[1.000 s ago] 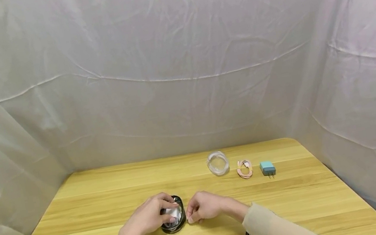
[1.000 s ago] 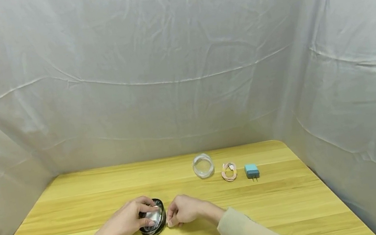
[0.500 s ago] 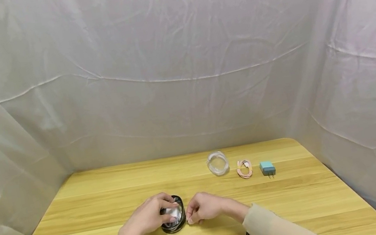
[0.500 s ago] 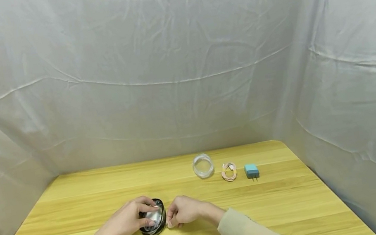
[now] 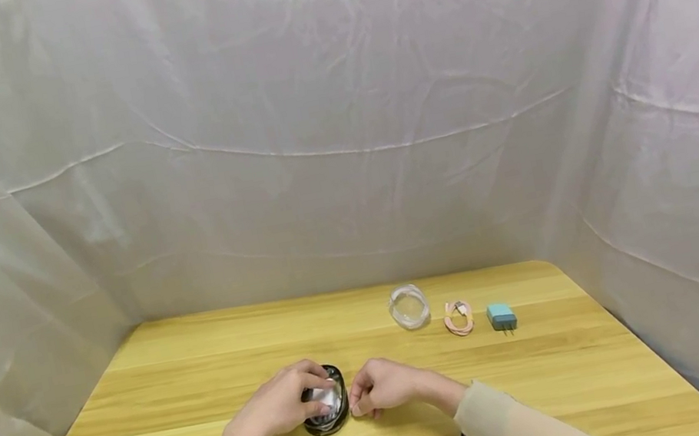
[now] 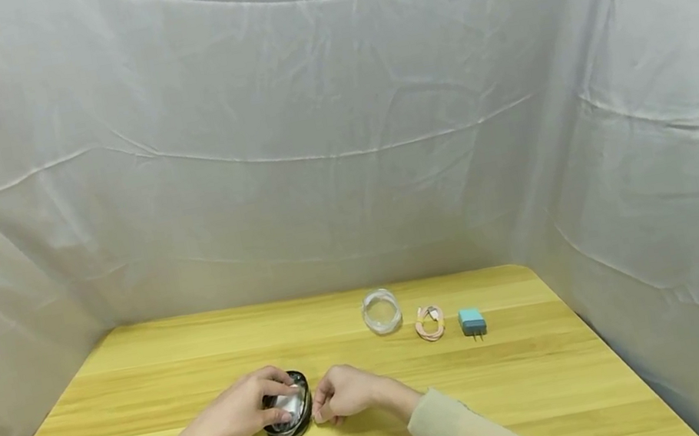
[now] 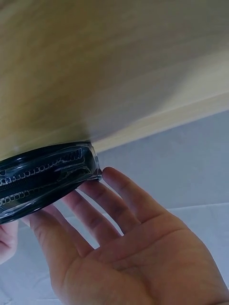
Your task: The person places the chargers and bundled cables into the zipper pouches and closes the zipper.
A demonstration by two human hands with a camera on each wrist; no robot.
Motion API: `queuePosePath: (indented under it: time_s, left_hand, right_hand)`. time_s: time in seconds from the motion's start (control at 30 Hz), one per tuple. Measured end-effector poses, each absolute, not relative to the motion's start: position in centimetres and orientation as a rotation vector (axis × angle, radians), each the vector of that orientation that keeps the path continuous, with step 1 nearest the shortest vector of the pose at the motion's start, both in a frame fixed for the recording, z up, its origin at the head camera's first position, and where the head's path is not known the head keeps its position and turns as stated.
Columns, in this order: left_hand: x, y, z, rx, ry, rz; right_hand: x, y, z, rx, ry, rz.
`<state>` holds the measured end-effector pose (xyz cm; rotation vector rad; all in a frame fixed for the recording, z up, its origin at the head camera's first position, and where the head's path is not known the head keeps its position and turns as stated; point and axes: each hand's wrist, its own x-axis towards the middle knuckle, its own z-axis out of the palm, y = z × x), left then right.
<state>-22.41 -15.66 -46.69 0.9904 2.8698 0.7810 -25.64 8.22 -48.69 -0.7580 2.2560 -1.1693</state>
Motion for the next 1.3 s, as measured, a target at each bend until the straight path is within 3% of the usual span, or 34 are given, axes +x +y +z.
queuePosePath:
  time_s: [1.3]
  left_hand:
    - [-22.5,-15.6,-46.7,0.999,3.051,0.678]
  right_hand:
    - [-28.3,8.0,-48.6,-0.772,2.358,-1.134]
